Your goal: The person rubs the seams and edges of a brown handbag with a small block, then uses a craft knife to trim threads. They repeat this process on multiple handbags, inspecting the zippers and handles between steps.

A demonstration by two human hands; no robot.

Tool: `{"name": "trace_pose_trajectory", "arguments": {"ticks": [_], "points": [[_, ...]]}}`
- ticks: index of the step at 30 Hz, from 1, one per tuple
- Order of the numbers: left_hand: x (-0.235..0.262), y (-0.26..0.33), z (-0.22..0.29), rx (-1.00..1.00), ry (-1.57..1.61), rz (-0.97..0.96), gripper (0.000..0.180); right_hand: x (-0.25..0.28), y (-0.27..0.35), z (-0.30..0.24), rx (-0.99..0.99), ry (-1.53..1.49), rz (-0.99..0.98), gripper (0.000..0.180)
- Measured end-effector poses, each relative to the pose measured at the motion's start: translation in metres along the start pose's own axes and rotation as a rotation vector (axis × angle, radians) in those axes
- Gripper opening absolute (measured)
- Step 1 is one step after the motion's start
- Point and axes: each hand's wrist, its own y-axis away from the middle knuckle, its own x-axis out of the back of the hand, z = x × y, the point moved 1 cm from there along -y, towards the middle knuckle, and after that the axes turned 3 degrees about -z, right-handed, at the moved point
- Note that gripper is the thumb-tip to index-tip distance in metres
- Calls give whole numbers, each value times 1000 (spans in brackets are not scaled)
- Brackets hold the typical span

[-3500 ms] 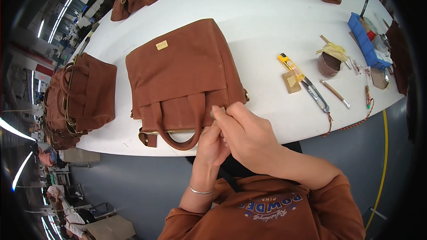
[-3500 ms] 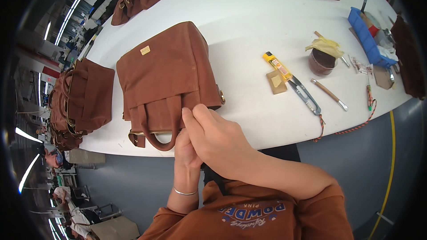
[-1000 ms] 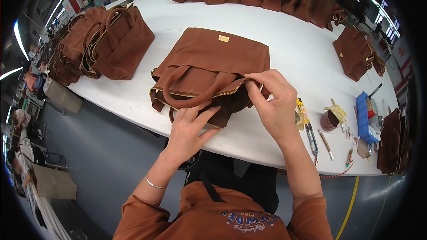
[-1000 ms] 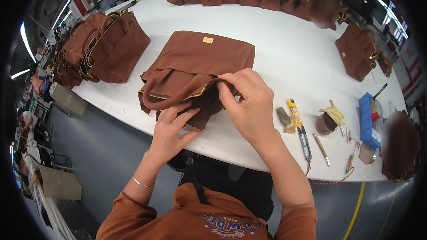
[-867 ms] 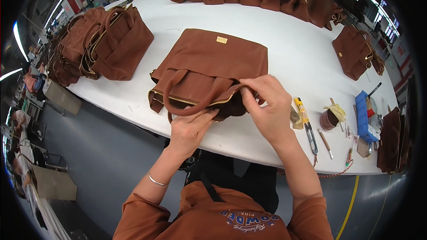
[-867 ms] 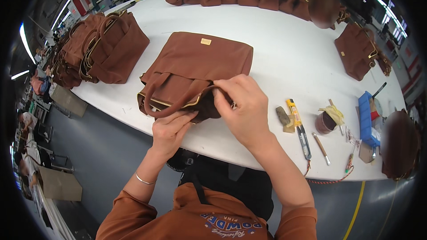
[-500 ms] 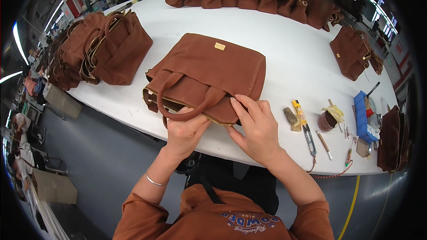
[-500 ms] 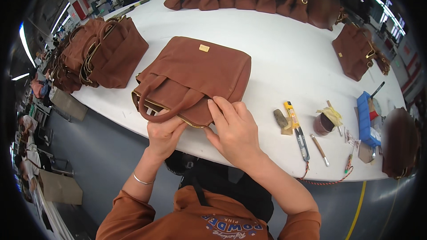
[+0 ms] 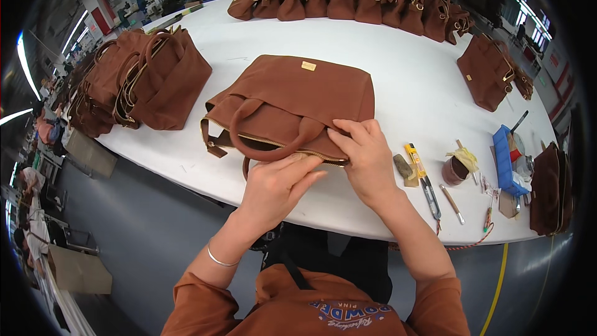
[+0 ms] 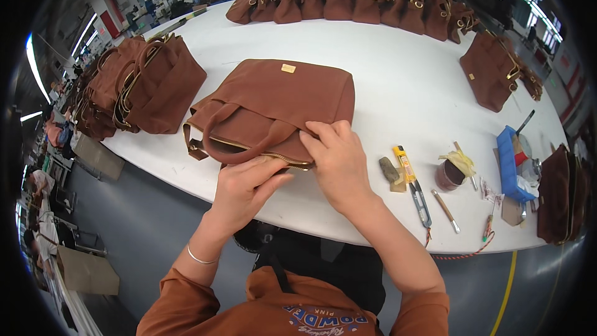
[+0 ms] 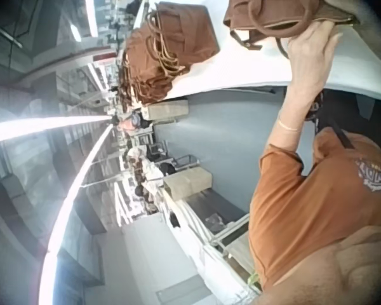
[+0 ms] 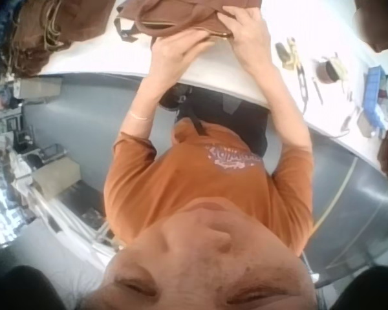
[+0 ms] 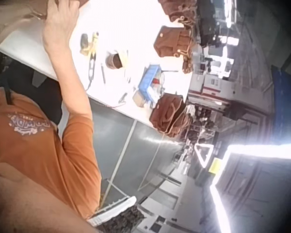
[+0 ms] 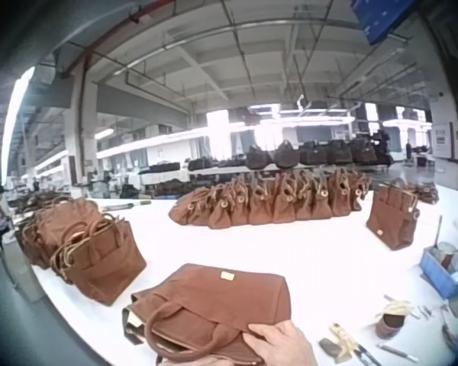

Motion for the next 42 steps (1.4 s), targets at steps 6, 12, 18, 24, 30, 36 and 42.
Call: {"name": "trace_pose_trajectory", "arguments": {"ticks": [6, 12, 18, 24, 30, 36, 42], "points": [[35, 15, -35, 279, -132, -104, 30, 14, 9, 18, -70, 5, -46, 43], [37, 35, -39, 492, 55, -52, 32, 11, 30, 23, -46, 1, -86, 50], [28, 49, -37, 446, 18, 3, 19, 8, 43, 22, -66, -17, -122, 52], [1, 43, -13, 310, -14, 259, 37, 7, 47, 19, -71, -15, -99, 51], [6, 29, -24, 56, -98, 307, 37, 4, 53, 19, -79, -29, -140, 50], [13, 18, -36, 123, -69, 137, 31, 16, 49, 18, -118, -138, -206, 54], [12, 12, -33, 192, -34, 179, 28, 40, 42, 16, -118, -337, -212, 57]]}}
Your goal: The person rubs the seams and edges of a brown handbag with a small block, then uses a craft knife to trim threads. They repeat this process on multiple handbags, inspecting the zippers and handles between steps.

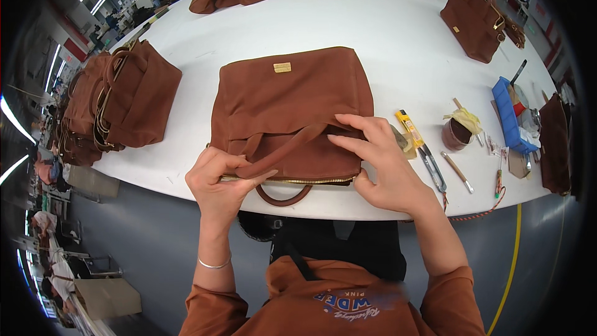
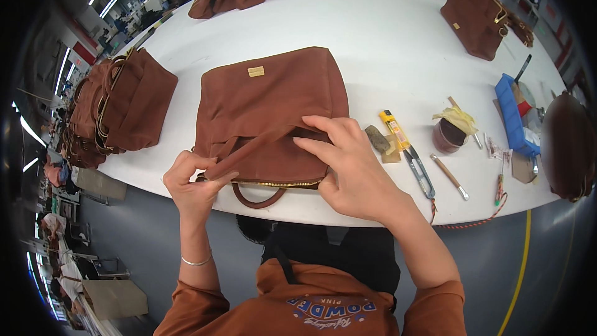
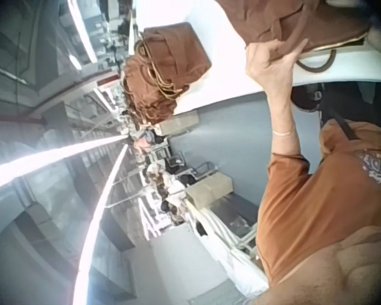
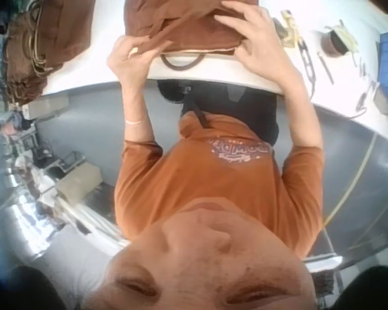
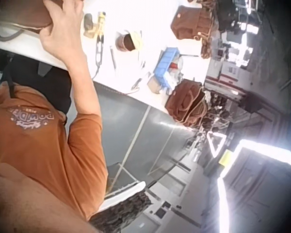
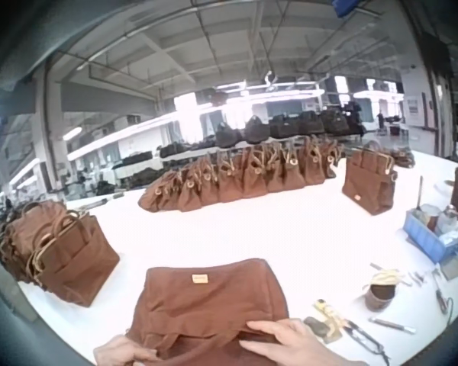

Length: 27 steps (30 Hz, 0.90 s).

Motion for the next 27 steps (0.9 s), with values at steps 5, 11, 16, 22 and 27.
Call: {"name": "trace_pose_trajectory", "arguments": {"ticks": [5, 11, 16, 22, 27], "points": [[-2, 0, -1, 63, 24, 8, 26, -2, -8, -10, 69, 23, 47, 56], [6, -14, 5, -30, -1, -20, 25, -8, -25, -27, 92, -48, 156, 45], [12, -39, 8, -62, -6, -82, 30, -19, -54, -5, 1, -259, 128, 27], [17, -69, -20, 226, 346, -291, 22, -12, -81, 12, -275, -333, 149, 27], [23, -57, -66, 372, 385, -250, 30, -17, -92, 32, -344, -313, 162, 34]]}}
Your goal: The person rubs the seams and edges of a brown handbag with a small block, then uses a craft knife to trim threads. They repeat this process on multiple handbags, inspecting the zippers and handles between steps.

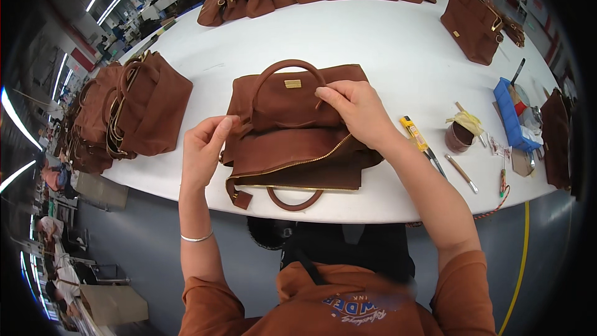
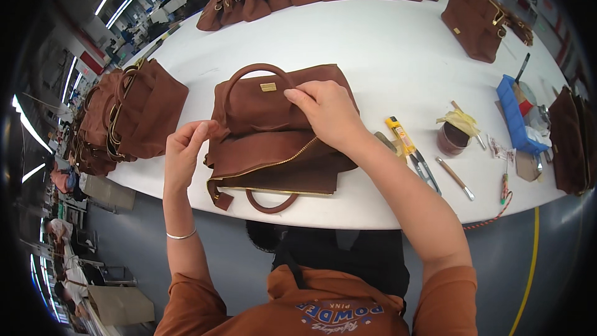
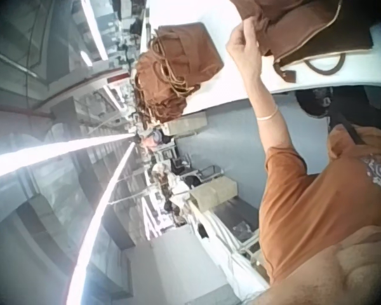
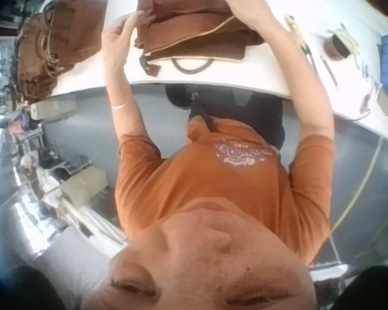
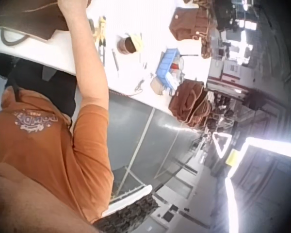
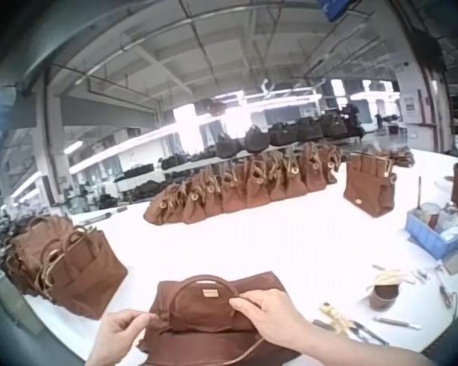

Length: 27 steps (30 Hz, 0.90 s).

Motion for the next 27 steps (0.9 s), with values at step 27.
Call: {"name": "trace_pose_trajectory", "arguments": {"ticks": [27], "points": [[-26, -9, 1, -252, -120, 85, 19, -5, -10, 9, -298, -293, -16, 31]]}}
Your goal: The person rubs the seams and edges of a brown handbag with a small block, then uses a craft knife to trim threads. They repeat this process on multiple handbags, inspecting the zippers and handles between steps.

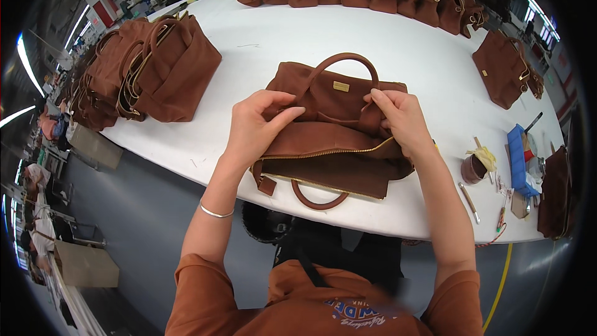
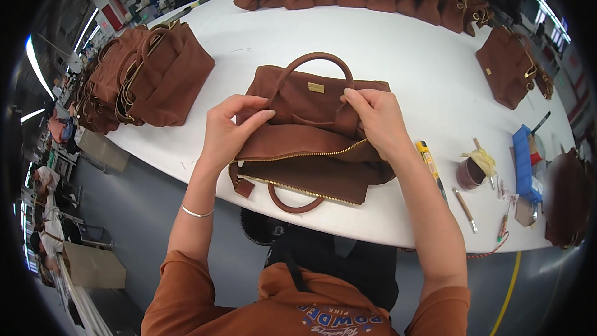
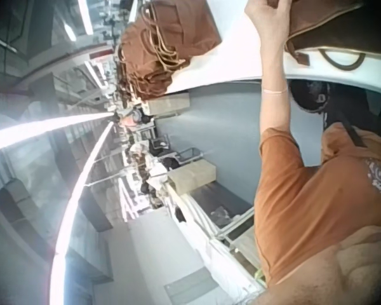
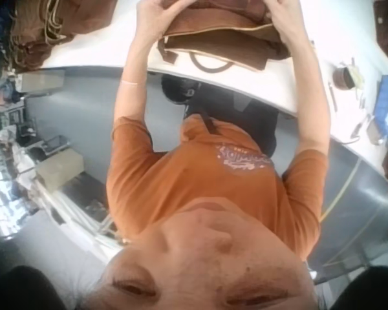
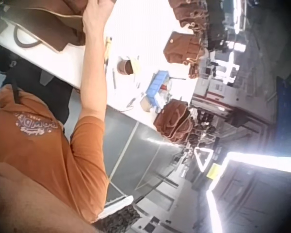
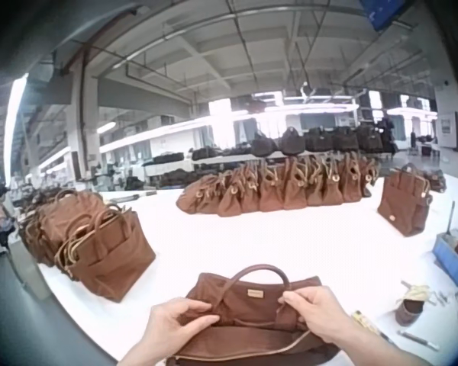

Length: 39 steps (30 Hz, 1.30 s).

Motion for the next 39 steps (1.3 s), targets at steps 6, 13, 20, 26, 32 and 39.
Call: {"name": "trace_pose_trajectory", "arguments": {"ticks": [6, 13, 20, 26, 32, 39], "points": [[-11, -21, -6, -150, -287, -89, 15, 0, -6, 6, 17, 35, 5, 31], [-22, -15, -22, -314, -277, 32, 16, 1, -8, 8, 51, 113, 17, 34], [8, 8, -26, -28, -17, 184, 36, 0, 11, 2, 87, 232, 13, 37], [13, 12, -13, 79, 85, 65, 24, 2, 9, 3, 114, 301, 14, 39], [-19, -12, 8, 52, 464, -191, 34, 4, 8, 0, 53, 208, 14, 37], [-29, 1, 32, 258, 395, -437, 32, 36, 28, -3, -71, 150, -129, 35]]}}
